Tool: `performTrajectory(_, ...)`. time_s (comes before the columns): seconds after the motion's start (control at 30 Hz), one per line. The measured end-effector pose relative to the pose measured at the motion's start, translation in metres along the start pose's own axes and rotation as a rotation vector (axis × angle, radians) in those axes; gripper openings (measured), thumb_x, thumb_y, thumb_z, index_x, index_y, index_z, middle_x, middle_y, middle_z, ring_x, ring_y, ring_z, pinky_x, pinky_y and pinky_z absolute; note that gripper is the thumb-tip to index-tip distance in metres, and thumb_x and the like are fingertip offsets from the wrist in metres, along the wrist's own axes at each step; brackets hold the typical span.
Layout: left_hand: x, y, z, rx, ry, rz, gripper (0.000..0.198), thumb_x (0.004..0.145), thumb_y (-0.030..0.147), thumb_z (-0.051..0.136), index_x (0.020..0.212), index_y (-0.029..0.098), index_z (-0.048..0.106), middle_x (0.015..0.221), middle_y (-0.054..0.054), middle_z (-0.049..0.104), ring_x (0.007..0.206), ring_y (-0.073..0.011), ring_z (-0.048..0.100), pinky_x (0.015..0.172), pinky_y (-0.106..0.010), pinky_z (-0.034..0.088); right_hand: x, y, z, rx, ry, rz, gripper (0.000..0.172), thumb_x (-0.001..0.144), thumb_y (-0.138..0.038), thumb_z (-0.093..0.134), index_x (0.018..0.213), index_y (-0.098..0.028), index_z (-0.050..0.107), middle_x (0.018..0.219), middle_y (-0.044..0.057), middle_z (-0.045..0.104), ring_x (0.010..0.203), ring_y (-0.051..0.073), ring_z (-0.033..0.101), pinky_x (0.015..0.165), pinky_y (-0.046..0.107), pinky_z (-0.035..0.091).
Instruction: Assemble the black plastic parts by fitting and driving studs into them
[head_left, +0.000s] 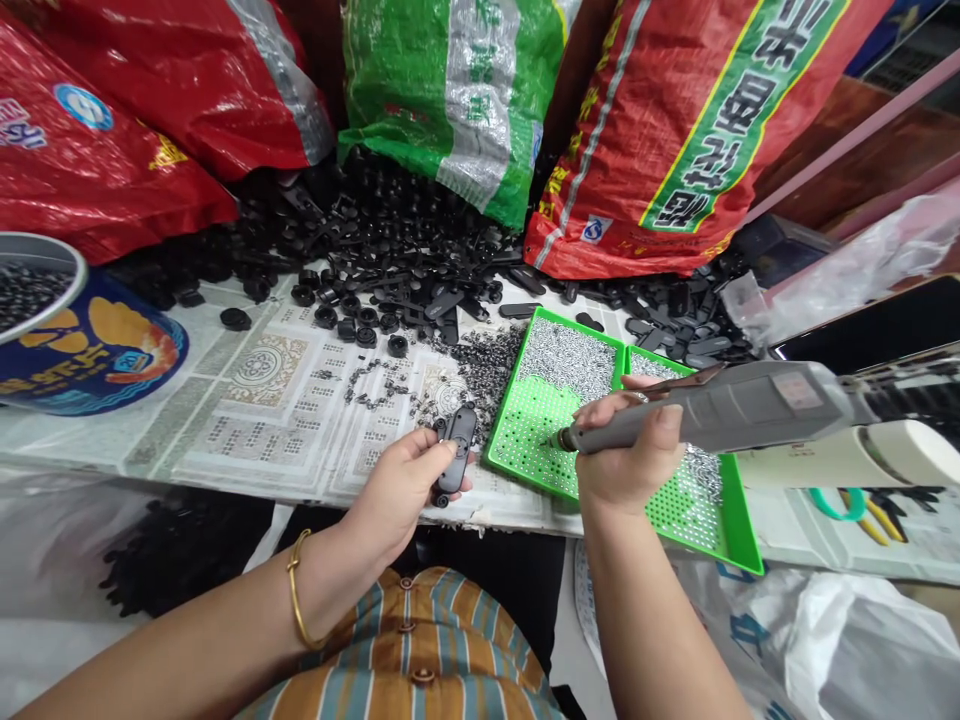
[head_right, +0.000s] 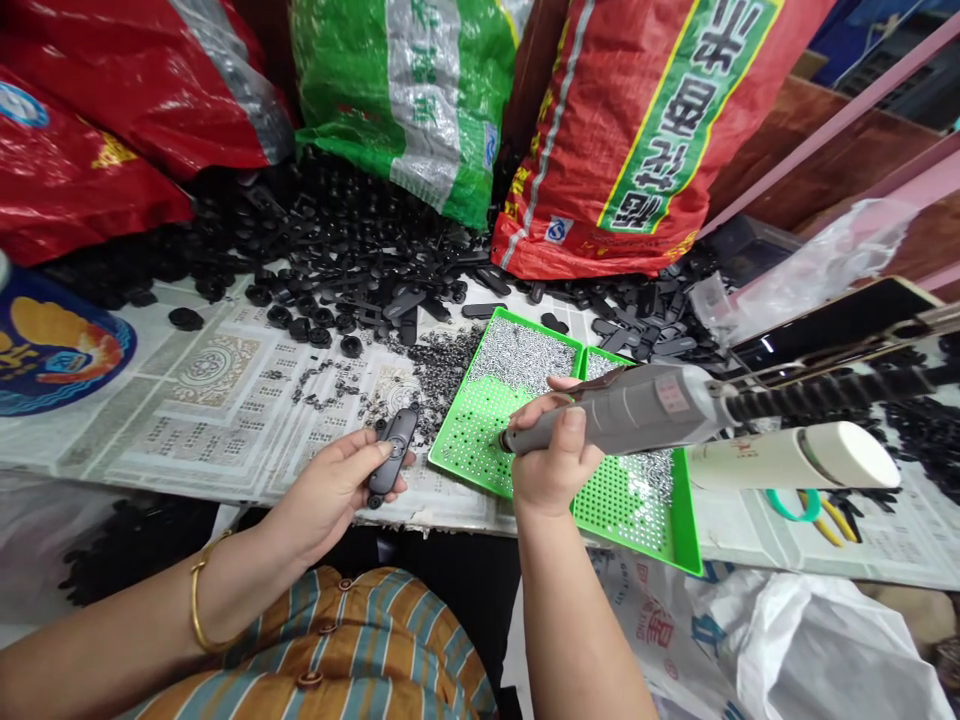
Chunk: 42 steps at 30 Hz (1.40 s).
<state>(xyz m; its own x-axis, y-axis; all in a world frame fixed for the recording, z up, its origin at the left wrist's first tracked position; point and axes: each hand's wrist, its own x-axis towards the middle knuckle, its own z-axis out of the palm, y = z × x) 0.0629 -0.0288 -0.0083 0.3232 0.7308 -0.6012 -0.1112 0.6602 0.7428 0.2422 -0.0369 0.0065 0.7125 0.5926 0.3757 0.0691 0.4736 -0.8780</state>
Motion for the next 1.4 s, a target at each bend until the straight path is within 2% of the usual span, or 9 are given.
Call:
performTrajectory(0.2, 0.0, 0.0, 0.002, -0.009, 0.006, 0.01, 0.018, 0.072, 0.03, 0.059, 0.076, 0.015, 0.051, 0.078, -0.004, 0.064, 0.055, -0.0099, 0.058, 0.057, -0.024, 0.042, 0.0, 0.002, -0.001, -0.023, -0.032, -0.004, 0.029, 0.075, -0.045, 0.046, 0.085, -0.018, 0.051, 0.043, -0.007, 0.045, 0.035, 0.011, 0.043, 0.039, 0.026, 0.037)
performTrajectory(0.33, 0.001, -0.002, 0.002, 0.0, 0.007, 0.01, 0.018, 0.071, 0.03, 0.059, 0.071, 0.016, 0.048, 0.074, -0.002, 0.063, 0.056, -0.0106, 0.058, 0.056, -0.024, 0.042, 0.005, -0.007, 0.0, 0.023, -0.019, -0.001, 0.034, 0.073, -0.051, 0.046, 0.083, -0.018, 0.052, 0.042, -0.007, 0.044, 0.035, 0.011, 0.042, 0.04, 0.027, 0.037)
performTrajectory(0.43, 0.002, -0.003, 0.002, 0.006, -0.006, 0.022, 0.019, 0.071, 0.032, 0.059, 0.07, 0.016, 0.049, 0.073, -0.003, 0.063, 0.057, -0.0117, 0.059, 0.056, -0.025, 0.043, 0.005, -0.021, 0.008, 0.072, -0.033, -0.003, 0.038, 0.074, -0.056, 0.043, 0.081, -0.019, 0.052, 0.041, -0.007, 0.043, 0.034, 0.011, 0.042, 0.04, 0.028, 0.036)
performTrajectory(0.6, 0.002, -0.002, 0.002, -0.013, 0.012, 0.018, 0.019, 0.07, 0.032, 0.058, 0.069, 0.016, 0.049, 0.07, -0.002, 0.061, 0.053, -0.0108, 0.058, 0.051, -0.023, 0.041, -0.002, -0.036, 0.025, 0.101, -0.147, 0.05, 0.039, 0.074, -0.057, 0.042, 0.081, -0.02, 0.053, 0.041, -0.006, 0.045, 0.034, 0.012, 0.043, 0.038, 0.028, 0.036)
performTrajectory(0.77, 0.001, -0.001, 0.001, -0.009, 0.007, 0.013, 0.018, 0.071, 0.032, 0.058, 0.071, 0.016, 0.049, 0.072, -0.002, 0.061, 0.055, -0.0109, 0.059, 0.054, -0.024, 0.043, -0.003, -0.024, 0.019, 0.059, -0.113, -0.01, 0.035, 0.074, -0.052, 0.047, 0.082, -0.018, 0.053, 0.042, -0.007, 0.045, 0.034, 0.011, 0.043, 0.039, 0.028, 0.036)
performTrajectory(0.97, 0.004, -0.007, -0.002, 0.013, -0.016, 0.049, 0.02, 0.072, 0.034, 0.058, 0.072, 0.016, 0.049, 0.075, -0.003, 0.063, 0.058, -0.0119, 0.06, 0.058, -0.026, 0.044, -0.004, -0.007, 0.01, 0.053, -0.086, 0.031, 0.037, 0.07, -0.052, 0.05, 0.083, -0.017, 0.051, 0.042, -0.007, 0.046, 0.034, 0.01, 0.042, 0.038, 0.026, 0.036)
performTrajectory(1.13, 0.006, -0.012, -0.004, 0.014, -0.02, 0.063, 0.022, 0.073, 0.036, 0.059, 0.078, 0.016, 0.052, 0.078, -0.005, 0.064, 0.059, -0.0121, 0.06, 0.06, -0.027, 0.044, -0.006, -0.002, 0.011, 0.023, -0.076, 0.029, 0.035, 0.072, -0.05, 0.048, 0.083, -0.018, 0.052, 0.042, -0.008, 0.044, 0.034, 0.01, 0.042, 0.038, 0.026, 0.036)
performTrajectory(1.4, 0.005, -0.006, -0.001, 0.005, -0.006, 0.051, 0.02, 0.073, 0.033, 0.058, 0.071, 0.017, 0.046, 0.075, -0.003, 0.062, 0.056, -0.0113, 0.059, 0.057, -0.025, 0.044, -0.007, 0.002, 0.009, 0.042, -0.091, 0.032, 0.036, 0.071, -0.051, 0.05, 0.083, -0.018, 0.052, 0.042, -0.007, 0.045, 0.034, 0.011, 0.041, 0.037, 0.026, 0.035)
